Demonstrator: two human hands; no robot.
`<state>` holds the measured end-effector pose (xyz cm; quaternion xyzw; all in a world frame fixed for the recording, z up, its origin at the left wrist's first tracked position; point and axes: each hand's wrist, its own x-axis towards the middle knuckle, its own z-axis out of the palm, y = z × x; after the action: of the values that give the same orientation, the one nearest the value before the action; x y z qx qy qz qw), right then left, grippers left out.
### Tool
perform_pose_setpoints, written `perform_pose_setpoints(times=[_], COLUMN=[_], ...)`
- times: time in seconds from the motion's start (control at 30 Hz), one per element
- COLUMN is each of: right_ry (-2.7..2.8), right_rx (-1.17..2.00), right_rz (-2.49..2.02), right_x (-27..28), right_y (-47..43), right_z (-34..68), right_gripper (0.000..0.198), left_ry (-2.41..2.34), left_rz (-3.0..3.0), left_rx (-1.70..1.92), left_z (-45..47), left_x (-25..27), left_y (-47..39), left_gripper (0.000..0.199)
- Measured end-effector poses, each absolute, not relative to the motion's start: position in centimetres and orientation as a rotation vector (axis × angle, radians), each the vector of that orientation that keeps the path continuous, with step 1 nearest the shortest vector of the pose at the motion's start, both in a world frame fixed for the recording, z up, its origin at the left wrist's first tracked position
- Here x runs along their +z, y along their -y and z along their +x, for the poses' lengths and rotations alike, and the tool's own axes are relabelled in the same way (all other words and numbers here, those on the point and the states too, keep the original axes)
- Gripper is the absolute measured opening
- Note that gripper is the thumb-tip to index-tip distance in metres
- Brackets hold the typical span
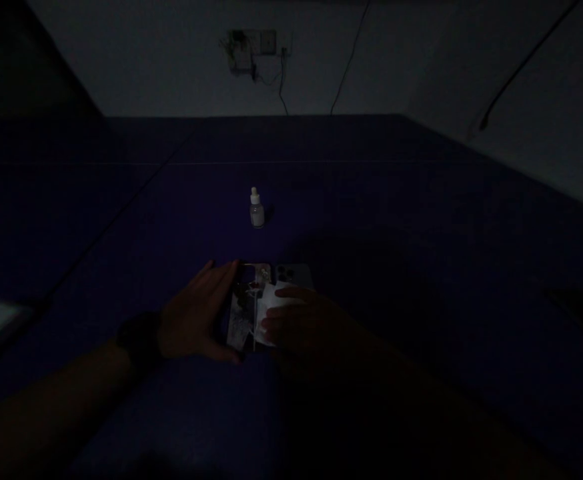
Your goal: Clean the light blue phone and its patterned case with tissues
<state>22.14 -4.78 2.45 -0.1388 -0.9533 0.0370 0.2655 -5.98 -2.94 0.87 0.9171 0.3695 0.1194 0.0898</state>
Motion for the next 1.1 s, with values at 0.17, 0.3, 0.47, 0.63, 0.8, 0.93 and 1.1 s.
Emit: perform_pose_setpoints(times=[0.17,0.3,0.47,0.63,0.8,0.93,1.1], right_ry=[2.669,2.641,2.715,2.611,2.639,2.615,2.676], right_rx=[0.169,0.186,0.232,0.218,0.251,0.218,0.241], right_rz=[-0.457,-0.396,-0.381,-0.345,-0.296,-0.291,-0.278], right_x=[2.73,2.56,2.17,2.22,2.33,2.61,2.43], right_y=[4.95,4.75,4.82,5.01,4.98,4.99,5.32], right_z=[21.84,21.97,22.06,21.74,21.77,21.94,21.39], right_gripper=[0.027,0.027,0.033,0.028,0.026,0.023,0.029], left_ry=[-1.132,-1.116,-1.113,-1.103,-1.108,-1.114,-1.126], left_rz=[2.725,2.715,2.693,2.692,2.701,2.707,2.715], left_rx=[0.344,0.365,0.369,0.387,0.396,0.383,0.381], left_z=[-5.91,-5.95,-6.0,-5.98,-5.93,-5.87,-5.79], left_x=[0.88,0.93,0.93,0.74,0.67,0.68,0.81], left_y=[3.02,3.04,3.01,2.96,2.91,2.97,3.03], left_gripper=[0.149,0.148,0.146,0.145,0.146,0.147,0.147])
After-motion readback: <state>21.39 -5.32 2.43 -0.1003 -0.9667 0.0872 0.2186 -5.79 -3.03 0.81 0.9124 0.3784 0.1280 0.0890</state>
